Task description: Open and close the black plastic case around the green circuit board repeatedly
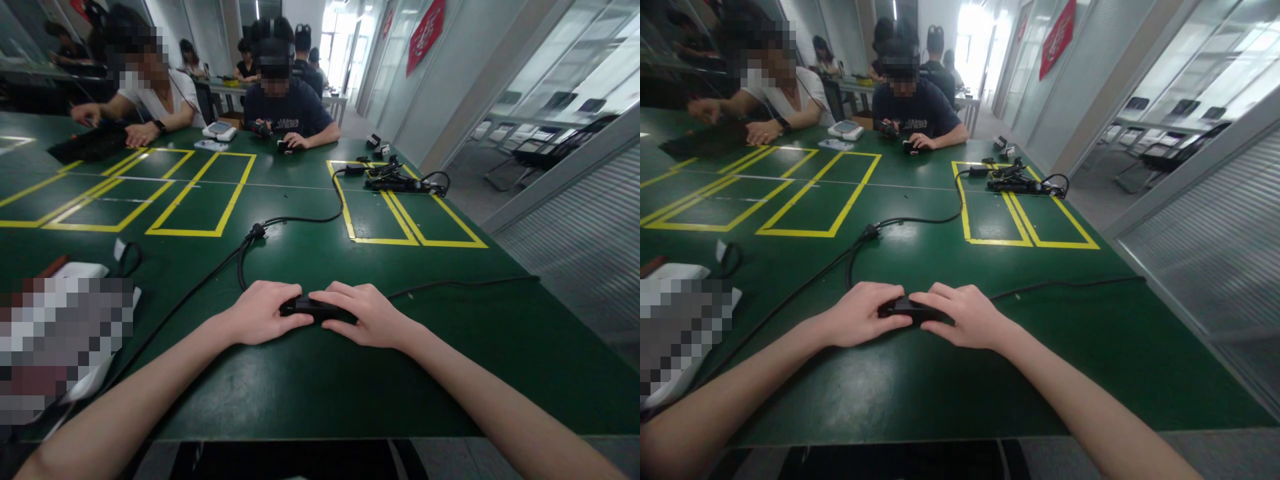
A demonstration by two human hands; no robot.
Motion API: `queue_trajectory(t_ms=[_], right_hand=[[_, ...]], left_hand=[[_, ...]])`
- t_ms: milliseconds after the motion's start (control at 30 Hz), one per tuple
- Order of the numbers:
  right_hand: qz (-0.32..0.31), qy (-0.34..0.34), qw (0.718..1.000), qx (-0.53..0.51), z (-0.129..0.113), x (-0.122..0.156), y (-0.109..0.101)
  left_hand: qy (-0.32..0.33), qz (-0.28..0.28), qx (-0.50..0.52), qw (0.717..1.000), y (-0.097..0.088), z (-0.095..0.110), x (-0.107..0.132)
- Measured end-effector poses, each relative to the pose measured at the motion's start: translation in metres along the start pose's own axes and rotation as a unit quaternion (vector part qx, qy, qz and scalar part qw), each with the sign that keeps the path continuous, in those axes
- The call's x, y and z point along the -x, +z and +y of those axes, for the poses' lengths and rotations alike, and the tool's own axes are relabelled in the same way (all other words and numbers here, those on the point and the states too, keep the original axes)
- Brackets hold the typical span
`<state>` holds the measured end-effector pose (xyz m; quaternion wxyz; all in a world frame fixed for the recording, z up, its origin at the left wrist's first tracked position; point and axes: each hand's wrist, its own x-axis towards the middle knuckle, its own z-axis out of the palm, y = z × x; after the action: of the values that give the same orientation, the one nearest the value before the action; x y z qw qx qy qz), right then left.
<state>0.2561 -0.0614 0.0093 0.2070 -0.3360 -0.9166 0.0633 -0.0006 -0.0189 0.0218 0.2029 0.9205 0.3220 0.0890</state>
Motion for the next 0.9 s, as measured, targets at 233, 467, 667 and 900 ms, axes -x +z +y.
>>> queue_trajectory(t_ms=[233, 467, 667, 900], right_hand=[[0.009, 0.039, 0.999, -0.023, -0.004, -0.001, -0.001], [-0.032, 0.003, 0.998, 0.045, -0.003, -0.001, 0.001], [0.074, 0.054, 0.996, 0.006, 0.013, 0.002, -0.01], [0.365, 0.286, 0.886, -0.026, 0.063, 0.011, -0.044]], left_hand=[[-0.013, -0.002, 0.024, 1.0, -0.001, 0.003, -0.001], [-0.045, 0.013, 0.007, 0.999, 0.003, 0.004, -0.003], [0.093, 0.175, -0.05, 0.979, 0.005, 0.005, -0.001], [0.173, 0.134, -0.039, 0.975, 0.012, 0.002, 0.0]])
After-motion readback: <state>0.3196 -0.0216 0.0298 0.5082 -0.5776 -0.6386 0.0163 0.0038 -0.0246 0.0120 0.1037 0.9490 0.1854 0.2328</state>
